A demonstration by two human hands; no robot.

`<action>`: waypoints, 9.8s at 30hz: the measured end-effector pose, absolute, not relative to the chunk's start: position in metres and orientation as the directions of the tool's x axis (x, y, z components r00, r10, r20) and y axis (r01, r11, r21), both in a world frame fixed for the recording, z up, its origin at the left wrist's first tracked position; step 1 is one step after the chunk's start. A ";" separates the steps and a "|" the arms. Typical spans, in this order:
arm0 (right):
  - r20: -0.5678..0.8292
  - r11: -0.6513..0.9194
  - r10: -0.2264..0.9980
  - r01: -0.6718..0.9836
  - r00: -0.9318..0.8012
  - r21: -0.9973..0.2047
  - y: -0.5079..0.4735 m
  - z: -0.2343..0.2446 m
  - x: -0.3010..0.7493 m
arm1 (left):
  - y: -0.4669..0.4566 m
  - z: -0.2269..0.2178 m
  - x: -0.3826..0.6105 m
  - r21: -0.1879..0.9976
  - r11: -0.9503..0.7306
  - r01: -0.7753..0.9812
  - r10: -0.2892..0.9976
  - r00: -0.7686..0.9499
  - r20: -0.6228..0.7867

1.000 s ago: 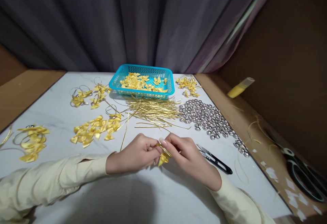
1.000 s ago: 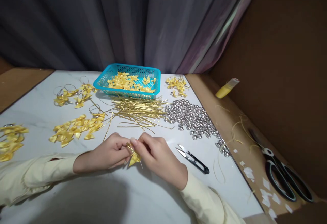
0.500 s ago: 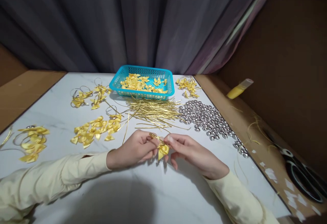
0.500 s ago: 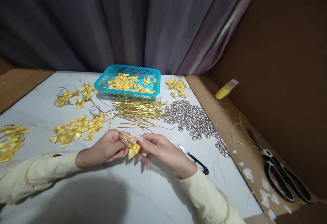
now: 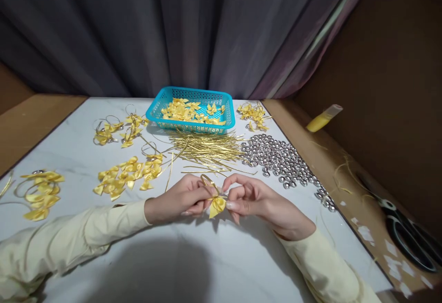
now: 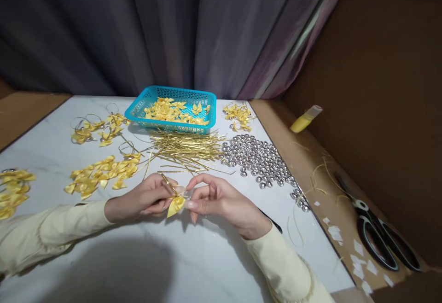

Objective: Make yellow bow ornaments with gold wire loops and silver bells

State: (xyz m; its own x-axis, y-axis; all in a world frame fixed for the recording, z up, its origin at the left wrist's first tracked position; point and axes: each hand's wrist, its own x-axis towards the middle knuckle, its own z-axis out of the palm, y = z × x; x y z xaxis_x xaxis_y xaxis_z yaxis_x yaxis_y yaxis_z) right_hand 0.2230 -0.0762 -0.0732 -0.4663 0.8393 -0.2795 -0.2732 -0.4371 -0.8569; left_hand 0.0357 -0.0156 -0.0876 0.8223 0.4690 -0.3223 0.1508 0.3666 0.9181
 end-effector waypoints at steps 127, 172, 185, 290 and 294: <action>-0.324 -0.471 0.852 -0.333 -0.411 -0.817 -0.078 -0.065 0.224 | -0.017 -0.100 0.034 0.905 -0.310 0.290 0.628 0.777 -0.034; -0.275 -0.337 0.937 -0.354 -0.213 -0.873 -0.076 -0.066 0.229 | -0.018 -0.091 0.036 0.899 0.321 0.297 0.378 0.831 -0.409; -0.274 -0.322 0.945 -0.374 -0.177 -0.870 -0.073 -0.070 0.233 | -0.018 -0.093 0.034 0.893 0.372 0.254 0.315 0.870 -0.379; 0.433 0.514 0.852 0.630 -0.296 -0.582 -0.082 -0.081 0.222 | -0.014 -0.094 0.034 0.820 0.564 0.100 0.297 0.902 -0.314; 0.420 0.470 0.874 0.644 -0.243 -0.604 -0.082 -0.079 0.220 | -0.013 -0.094 0.034 0.824 0.558 0.103 0.291 0.905 -0.310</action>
State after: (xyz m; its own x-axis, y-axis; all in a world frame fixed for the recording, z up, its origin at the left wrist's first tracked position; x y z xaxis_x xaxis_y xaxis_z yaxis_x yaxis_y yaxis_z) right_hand 0.2199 -0.0820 -0.0788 -0.2433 0.8741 0.4203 0.6443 0.4696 -0.6036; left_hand 0.0343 -0.0130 -0.0944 0.9051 0.2910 -0.3100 0.1028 0.5576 0.8237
